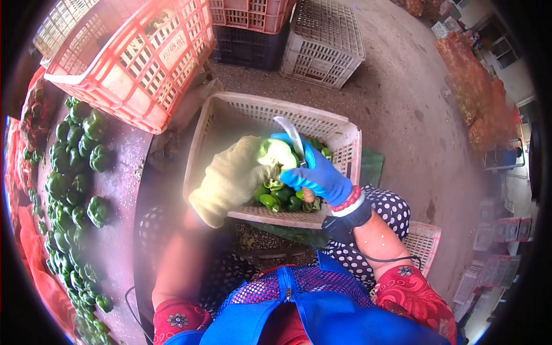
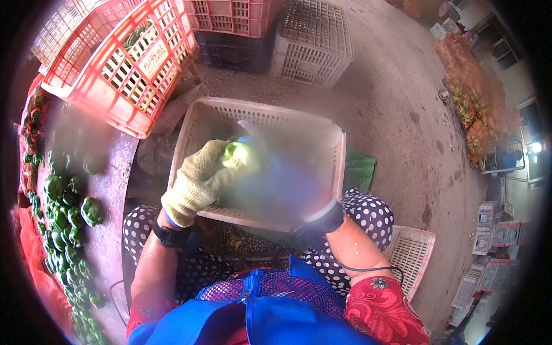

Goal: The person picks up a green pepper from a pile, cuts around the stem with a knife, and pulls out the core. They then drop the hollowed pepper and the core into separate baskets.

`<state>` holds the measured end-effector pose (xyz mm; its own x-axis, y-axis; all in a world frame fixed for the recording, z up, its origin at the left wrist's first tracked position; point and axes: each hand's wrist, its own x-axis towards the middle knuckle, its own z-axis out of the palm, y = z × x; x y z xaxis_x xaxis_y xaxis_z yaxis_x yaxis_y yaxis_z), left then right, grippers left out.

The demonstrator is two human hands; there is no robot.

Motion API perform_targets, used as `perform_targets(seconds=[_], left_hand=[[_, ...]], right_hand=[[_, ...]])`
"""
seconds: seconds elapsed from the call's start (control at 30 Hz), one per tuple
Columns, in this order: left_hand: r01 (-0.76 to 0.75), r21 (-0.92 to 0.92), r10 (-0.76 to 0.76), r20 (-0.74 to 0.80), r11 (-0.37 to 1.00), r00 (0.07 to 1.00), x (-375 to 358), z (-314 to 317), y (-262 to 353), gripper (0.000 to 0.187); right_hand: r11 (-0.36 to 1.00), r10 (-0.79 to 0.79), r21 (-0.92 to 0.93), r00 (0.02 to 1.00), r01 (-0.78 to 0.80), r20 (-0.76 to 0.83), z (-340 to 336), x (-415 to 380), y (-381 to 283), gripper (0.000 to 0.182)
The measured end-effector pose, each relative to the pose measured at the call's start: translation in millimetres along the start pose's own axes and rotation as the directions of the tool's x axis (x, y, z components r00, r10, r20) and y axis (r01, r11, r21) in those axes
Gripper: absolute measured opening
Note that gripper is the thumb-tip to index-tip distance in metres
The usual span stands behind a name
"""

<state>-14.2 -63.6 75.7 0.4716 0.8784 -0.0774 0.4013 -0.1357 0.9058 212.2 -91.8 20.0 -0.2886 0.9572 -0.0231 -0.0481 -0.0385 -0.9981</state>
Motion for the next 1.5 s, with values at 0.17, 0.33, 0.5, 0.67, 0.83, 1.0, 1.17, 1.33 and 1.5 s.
perform_targets(seconds=[0.17,0.33,0.5,0.67,0.83,1.0,1.17,1.33,1.5], left_hand=[[-0.012,0.195,0.036,-0.122,0.981,0.992,-0.8,10.8,-16.4,0.060],[0.111,-0.113,-0.098,0.117,0.987,0.988,-1.9,-2.6,-3.6,0.069],[0.182,0.223,-0.213,0.123,0.958,0.969,-0.3,-7.1,18.3,0.070],[0.290,0.005,-0.288,0.157,0.957,0.945,-0.6,-2.6,15.3,0.063],[0.335,-0.537,-0.220,0.267,0.774,0.938,-4.2,-6.3,20.0,0.047],[0.330,-0.688,-0.143,0.316,0.646,0.938,-6.4,-8.3,19.2,0.045],[0.346,-0.870,0.030,0.380,0.351,0.924,-6.6,-6.2,0.8,0.046],[0.388,-0.918,0.256,0.357,-0.080,0.898,-15.6,9.0,-61.0,0.045],[0.294,-0.881,0.202,0.386,0.370,0.900,-77.3,-57.8,-48.1,0.044]], right_hand=[[0.899,0.309,0.326,0.951,-0.293,0.004,8.8,-1.4,-10.8,0.061],[0.916,0.360,0.123,0.919,-0.381,0.163,-3.2,3.2,-36.5,0.055],[0.972,0.231,-0.050,0.972,-0.229,0.033,5.9,-7.8,-16.6,0.056],[0.983,0.183,-0.014,0.983,-0.183,-0.022,11.0,-11.0,-1.8,0.055],[0.889,0.345,0.301,0.937,-0.345,0.055,15.6,-8.1,-16.0,0.051],[0.870,0.358,0.357,0.933,-0.340,0.015,24.7,-6.8,-7.7,0.047],[0.820,0.397,0.423,0.915,-0.386,0.067,25.3,-2.7,-2.4,0.046],[0.823,0.383,0.416,0.919,-0.387,0.097,-3.0,1.5,-14.7,0.045],[0.956,0.218,-0.208,0.975,-0.207,0.031,-31.2,9.6,-13.9,0.047]])
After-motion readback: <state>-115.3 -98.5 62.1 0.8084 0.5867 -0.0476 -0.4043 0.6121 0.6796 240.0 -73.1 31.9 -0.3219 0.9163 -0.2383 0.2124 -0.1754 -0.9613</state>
